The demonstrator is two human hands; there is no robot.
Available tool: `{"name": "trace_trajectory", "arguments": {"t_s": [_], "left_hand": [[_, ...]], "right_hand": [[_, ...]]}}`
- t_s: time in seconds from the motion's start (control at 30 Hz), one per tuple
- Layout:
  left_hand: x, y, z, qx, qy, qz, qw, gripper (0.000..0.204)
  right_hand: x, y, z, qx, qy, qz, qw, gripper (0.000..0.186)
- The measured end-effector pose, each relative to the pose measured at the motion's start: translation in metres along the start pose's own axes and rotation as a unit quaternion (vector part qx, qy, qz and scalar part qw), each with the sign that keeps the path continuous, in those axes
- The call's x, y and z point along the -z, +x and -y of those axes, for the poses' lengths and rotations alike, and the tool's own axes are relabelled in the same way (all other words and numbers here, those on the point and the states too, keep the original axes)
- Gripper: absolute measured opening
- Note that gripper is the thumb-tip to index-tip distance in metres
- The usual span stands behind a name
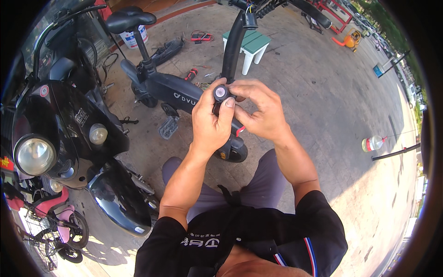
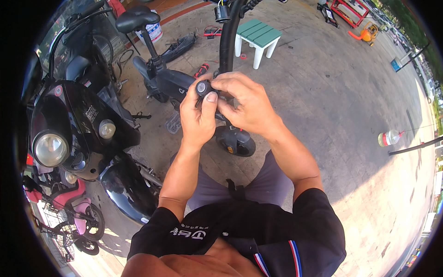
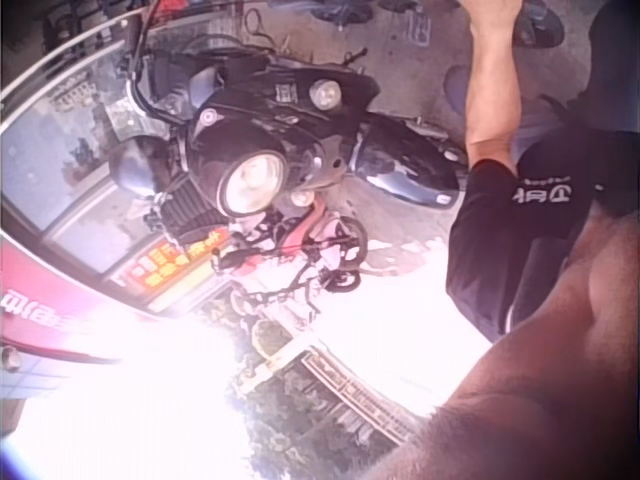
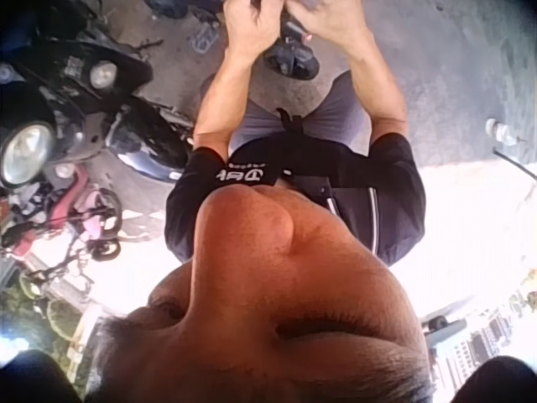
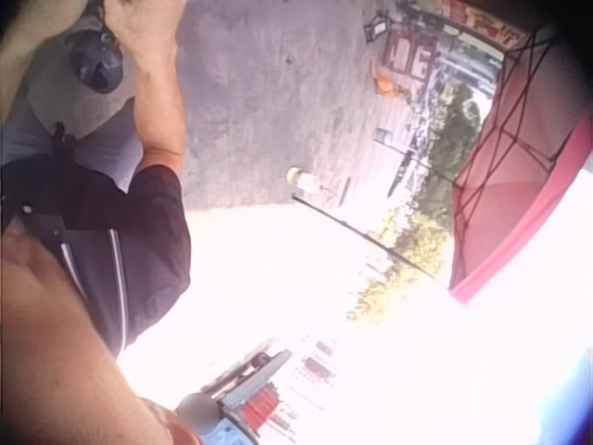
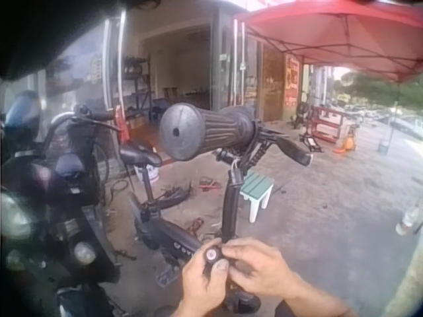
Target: The person removes a throttle grip from an electric scooter handlebar, disconnects the internal wiring, and reassembles the grip. The person then repeats the process on the opposite handlebar, handling the throttle grip, wires, and handlebar throughout.
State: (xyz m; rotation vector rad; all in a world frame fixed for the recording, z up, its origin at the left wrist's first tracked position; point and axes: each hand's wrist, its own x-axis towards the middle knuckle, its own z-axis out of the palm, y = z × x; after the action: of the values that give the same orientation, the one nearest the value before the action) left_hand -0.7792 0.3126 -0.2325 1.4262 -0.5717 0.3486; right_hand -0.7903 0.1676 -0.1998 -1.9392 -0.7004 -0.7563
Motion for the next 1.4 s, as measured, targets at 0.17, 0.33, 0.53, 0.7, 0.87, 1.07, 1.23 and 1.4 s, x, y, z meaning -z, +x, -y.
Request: {"name": "trace_trajectory", "arguments": {"t_s": [0.17,0.33,0.53,0.7,0.87,1.07,1.23,1.4], "left_hand": [[-0.001,0.0,0.006,0.021,-0.113,0.017,0.993,0.05],[0.0,-0.005,0.007,0.013,-0.176,0.02,0.984,0.057],[0.0,-0.01,0.008,-0.011,-0.171,-0.021,0.985,0.052],[0.0,-0.011,0.011,-0.05,-0.262,-0.004,0.964,0.052],[0.003,-0.012,0.013,-0.043,-0.293,0.011,0.955,0.059],[0.011,-0.017,0.009,-0.016,-0.296,0.037,0.954,0.059],[0.008,-0.018,0.006,0.014,-0.349,0.022,0.937,0.059],[0.009,-0.019,0.011,0.02,-0.324,0.018,0.946,0.059]], "right_hand": [[-0.005,0.002,0.0,0.015,-0.03,-0.02,0.999,0.033],[-0.008,0.002,0.002,0.05,-0.063,-0.045,0.996,0.034],[-0.015,0.001,0.002,0.122,-0.085,-0.045,0.988,0.038],[-0.012,-0.003,0.009,0.073,-0.053,-0.067,0.994,0.041],[-0.007,-0.006,0.013,-0.004,0.044,-0.027,0.999,0.046],[0.003,-0.002,0.01,0.06,0.033,-0.002,0.998,0.044],[0.007,0.0,0.012,0.065,0.0,-0.007,0.998,0.041],[0.009,-0.002,0.011,0.045,0.04,-0.005,0.998,0.041]]}}
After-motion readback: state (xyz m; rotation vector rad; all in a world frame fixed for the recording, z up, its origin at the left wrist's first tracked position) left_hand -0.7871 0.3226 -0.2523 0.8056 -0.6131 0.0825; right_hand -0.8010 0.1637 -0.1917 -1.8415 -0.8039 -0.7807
